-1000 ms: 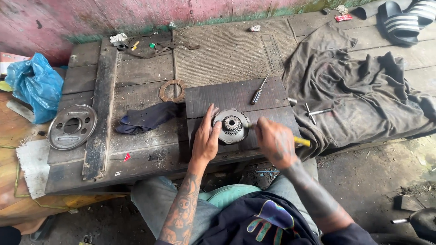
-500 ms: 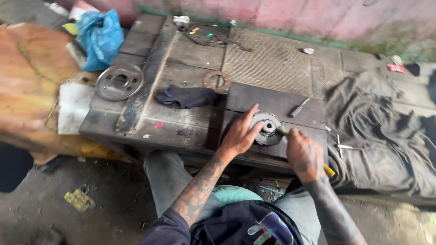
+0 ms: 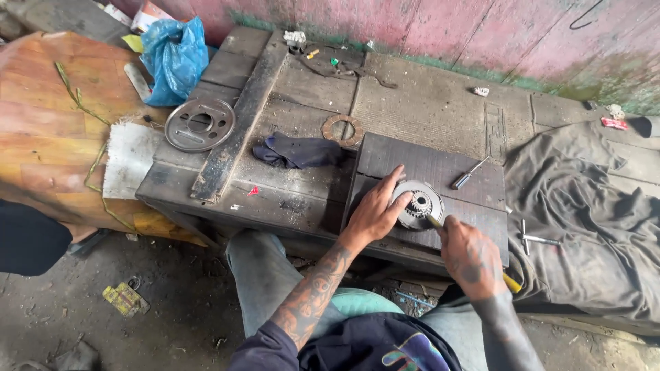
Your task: Cleaning debris from the recesses of an assembled motorcycle clutch using a small hand tool
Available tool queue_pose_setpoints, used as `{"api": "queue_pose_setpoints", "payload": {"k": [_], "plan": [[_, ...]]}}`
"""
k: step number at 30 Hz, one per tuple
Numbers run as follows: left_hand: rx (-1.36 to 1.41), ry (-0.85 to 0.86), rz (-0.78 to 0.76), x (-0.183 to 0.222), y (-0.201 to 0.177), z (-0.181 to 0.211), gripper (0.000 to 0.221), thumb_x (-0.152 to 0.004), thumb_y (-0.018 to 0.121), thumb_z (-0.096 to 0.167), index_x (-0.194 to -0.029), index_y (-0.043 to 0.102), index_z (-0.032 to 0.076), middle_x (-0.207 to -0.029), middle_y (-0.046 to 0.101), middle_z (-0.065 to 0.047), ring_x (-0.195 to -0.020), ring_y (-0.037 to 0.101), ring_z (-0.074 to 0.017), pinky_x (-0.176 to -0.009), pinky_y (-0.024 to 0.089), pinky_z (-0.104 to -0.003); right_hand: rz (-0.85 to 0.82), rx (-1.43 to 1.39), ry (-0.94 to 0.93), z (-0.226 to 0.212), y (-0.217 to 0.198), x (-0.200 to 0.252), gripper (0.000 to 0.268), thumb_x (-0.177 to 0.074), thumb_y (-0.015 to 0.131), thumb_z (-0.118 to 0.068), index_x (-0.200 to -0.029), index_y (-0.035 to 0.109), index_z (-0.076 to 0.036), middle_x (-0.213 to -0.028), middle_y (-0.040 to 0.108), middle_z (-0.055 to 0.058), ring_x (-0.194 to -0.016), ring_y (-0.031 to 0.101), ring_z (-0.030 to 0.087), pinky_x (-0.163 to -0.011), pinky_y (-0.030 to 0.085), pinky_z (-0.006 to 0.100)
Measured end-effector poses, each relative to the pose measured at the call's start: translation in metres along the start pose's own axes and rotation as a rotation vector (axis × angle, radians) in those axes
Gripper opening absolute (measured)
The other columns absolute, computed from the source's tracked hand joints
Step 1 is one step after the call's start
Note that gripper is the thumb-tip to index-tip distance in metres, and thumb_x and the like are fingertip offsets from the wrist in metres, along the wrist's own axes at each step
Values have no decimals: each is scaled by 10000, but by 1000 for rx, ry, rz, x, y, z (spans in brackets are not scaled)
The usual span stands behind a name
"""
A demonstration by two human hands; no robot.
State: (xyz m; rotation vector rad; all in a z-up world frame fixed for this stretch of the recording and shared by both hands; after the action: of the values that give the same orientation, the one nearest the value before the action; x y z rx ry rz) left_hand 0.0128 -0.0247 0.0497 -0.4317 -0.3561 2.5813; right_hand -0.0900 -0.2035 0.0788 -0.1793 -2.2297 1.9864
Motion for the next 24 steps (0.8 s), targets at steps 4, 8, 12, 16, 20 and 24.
{"api": "queue_pose_setpoints", "payload": {"k": [4,8,12,16,20,24], "plan": [[26,-28,9,1,-2,6,817,-1013,358,591,-1588,287,15,-1445,513,-311,-1359,488,-481,-1126,371,-594,-5,-17,19,16,14,-12,277,-1024,482,-385,-1037,608,-139,-815,732,168,-809,746,453,-712,599,563],[11,-10,19,1,1,-2,772,-1029,382,549,-1588,289,25,-1444,510,-316,-1355,476,-504,-1114,372,-603,-66,-112,80,1,5,5,286,-1063,452,-356,-994,629,-141,-823,758,157,-802,768,419,-716,611,544],[-38,-37,18,-1,6,-6,771,-977,308,549,-1574,233,66,-1581,401,-222,-1432,436,-394,-1146,372,-531,218,-219,-168,-10,-7,11,112,-984,586,-120,-926,512,-61,-656,649,95,-460,590,270,-486,474,443],[13,-6,13,3,-1,2,755,-1033,393,529,-1591,284,31,-1442,515,-305,-1363,470,-494,-1124,365,-598,-22,-85,93,1,2,-2,248,-1052,500,-319,-1010,645,-122,-818,751,163,-815,762,411,-716,605,534],[3,3,17,4,0,1,746,-1038,397,524,-1588,289,33,-1441,517,-300,-1360,472,-490,-1123,368,-594,-99,-45,75,-1,-1,-2,221,-1022,541,-326,-1008,685,-160,-804,769,107,-816,781,350,-725,617,487],[12,11,25,4,0,-1,734,-1040,412,510,-1593,285,45,-1442,519,-290,-1367,465,-488,-1130,362,-583,-52,-13,93,10,7,-6,285,-1007,522,-414,-1041,687,-183,-827,769,144,-851,768,395,-754,609,523]]}}
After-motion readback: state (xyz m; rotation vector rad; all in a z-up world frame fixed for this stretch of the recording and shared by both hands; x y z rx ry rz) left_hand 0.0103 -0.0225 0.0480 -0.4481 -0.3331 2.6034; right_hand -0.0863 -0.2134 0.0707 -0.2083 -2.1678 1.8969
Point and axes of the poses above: each hand's wrist, its own x-axis away from the middle knuckle, its own y-axis out of the palm, z = x × y, the point moved 4 cm from there along -x, towards the middle knuckle
